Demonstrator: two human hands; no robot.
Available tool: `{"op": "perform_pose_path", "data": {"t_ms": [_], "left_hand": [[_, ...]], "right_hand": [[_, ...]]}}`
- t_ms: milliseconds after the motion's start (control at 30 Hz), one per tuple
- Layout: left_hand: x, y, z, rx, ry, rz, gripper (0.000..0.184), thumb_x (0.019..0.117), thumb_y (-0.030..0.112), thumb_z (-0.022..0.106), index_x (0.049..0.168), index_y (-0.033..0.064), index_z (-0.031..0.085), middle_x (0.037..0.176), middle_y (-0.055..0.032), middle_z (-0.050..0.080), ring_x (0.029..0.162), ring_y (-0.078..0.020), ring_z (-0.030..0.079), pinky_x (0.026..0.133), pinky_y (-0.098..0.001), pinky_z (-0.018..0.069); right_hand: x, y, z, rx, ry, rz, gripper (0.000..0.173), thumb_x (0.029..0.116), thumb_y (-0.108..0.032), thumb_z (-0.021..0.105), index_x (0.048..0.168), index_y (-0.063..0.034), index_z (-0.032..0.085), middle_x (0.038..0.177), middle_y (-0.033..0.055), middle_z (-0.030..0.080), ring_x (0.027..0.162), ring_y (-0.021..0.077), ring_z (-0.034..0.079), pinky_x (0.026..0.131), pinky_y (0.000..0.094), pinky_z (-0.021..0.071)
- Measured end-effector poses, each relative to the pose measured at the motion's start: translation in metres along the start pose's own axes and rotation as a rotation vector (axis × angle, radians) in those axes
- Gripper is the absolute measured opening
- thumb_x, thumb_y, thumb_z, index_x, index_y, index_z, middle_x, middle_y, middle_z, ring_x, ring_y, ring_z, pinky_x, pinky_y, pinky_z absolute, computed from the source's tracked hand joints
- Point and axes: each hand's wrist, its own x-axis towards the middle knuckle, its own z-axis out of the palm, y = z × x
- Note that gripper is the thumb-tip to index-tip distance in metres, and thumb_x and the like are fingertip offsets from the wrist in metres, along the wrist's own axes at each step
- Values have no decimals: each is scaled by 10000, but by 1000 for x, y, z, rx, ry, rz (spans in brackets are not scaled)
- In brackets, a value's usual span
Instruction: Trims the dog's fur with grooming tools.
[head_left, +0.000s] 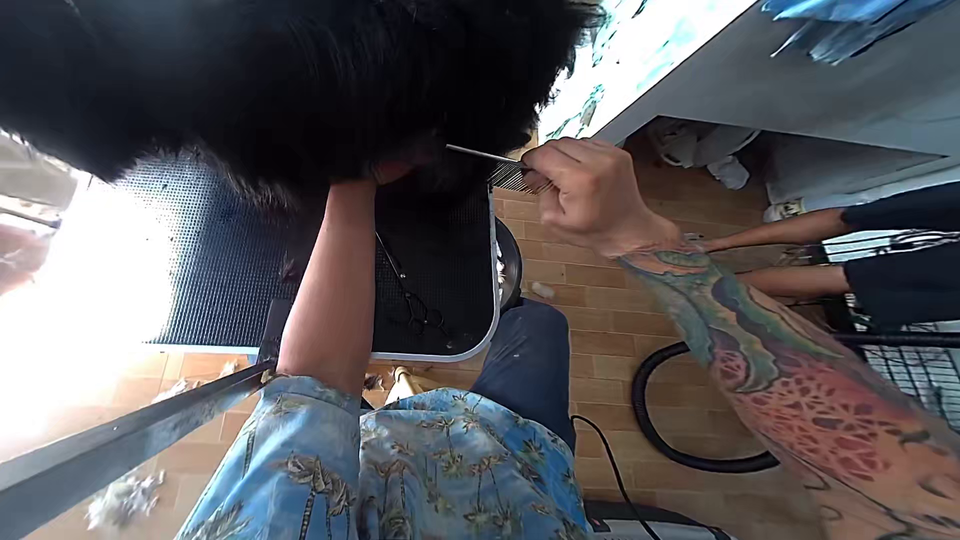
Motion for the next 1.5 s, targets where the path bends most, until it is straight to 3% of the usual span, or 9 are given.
{"op": "perform_pose_path", "data": {"t_ms": [367, 533, 667, 800, 933, 1067, 1167, 1300, 1500], "left_hand": [[-23, 46, 57, 216, 283, -69, 183, 891, 169, 792, 1042, 134, 695, 950, 41, 709, 856, -53, 646, 725, -248, 540], [-31, 59, 69, 176, 349, -163, 207, 940, 137, 730, 1133, 77, 687, 1042, -15, 717, 954, -117, 686, 820, -295, 586], [-29, 66, 68, 98, 331, -252, 134, 946, 173, 726, 1040, 78, 723, 889, -8, 704, 756, -104, 665, 702, -256, 575], [-27, 69, 67, 12, 325, -324, 121, 1002, 132, 630, 1059, 40, 685, 866, -38, 675, 735, -130, 663, 715, -275, 590], [-24, 71, 67, -30, 312, -348, 237, 925, 201, 747, 1100, 48, 707, 936, -57, 711, 833, -168, 694, 788, -331, 597], [-22, 72, 73, -17, 316, -316, 242, 963, 191, 700, 1156, 46, 676, 951, -61, 711, 834, -165, 703, 766, -313, 602], [-21, 73, 69, -68, 291, -350, 263, 966, 201, 699, 1173, 39, 689, 975, -81, 720, 865, -186, 715, 797, -328, 606], [-20, 77, 67, -171, 275, -404, 251, 998, 188, 642, 1183, 23, 683, 979, -93, 719, 873, -206, 720, 817, -356, 612], [-18, 67, 71, -35, 381, -393, 245, 1028, 212, 610, 1171, 16, 641, 930, -75, 700, 783, -167, 692, 736, -324, 603]], "right_hand": [[0, -14, -16, -176, 76, -51, 224, 997, -12, 454, 1074, 15, 662, 888, 216, 683, 796, 410, 682, 584, 511, 503], [-20, -9, -30, -199, 299, -331, 177, 1013, -54, 485, 1104, 22, 617, 1135, 242, 717, 996, 391, 720, 761, 484, 587], [-17, -14, -40, -83, 439, -154, 209, 1056, -82, 489, 1046, 45, 654, 837, 205, 694, 680, 320, 682, 540, 434, 519], [5, -33, -54, -90, 62, 176, 262, 1011, -115, 462, 1122, 10, 664, 867, 223, 687, 710, 424, 681, 545, 583, 492], [9, -46, -63, -188, -149, 148, 219, 901, -155, 496, 992, -37, 657, 759, 189, 648, 641, 428, 656, 472, 583, 432], [-9, -59, -66, -182, 80, -204, 207, 922, -120, 478, 912, -9, 652, 663, 152, 597, 534, 347, 601, 412, 475, 395], [-12, -65, -66, -214, 242, -397, 214, 952, -93, 479, 1020, 1, 659, 705, 155, 611, 599, 328, 600, 498, 442, 409], [12, -63, -86, -362, 0, -69, 235, 942, -30, 556, 1152, 18, 649, 944, 233, 680, 811, 412, 695, 670, 523, 542], [28, -52, -69, -308, -106, 0, 147, 845, -120, 533, 905, -18, 619, 739, 179, 618, 589, 402, 628, 433, 530, 397]]}}
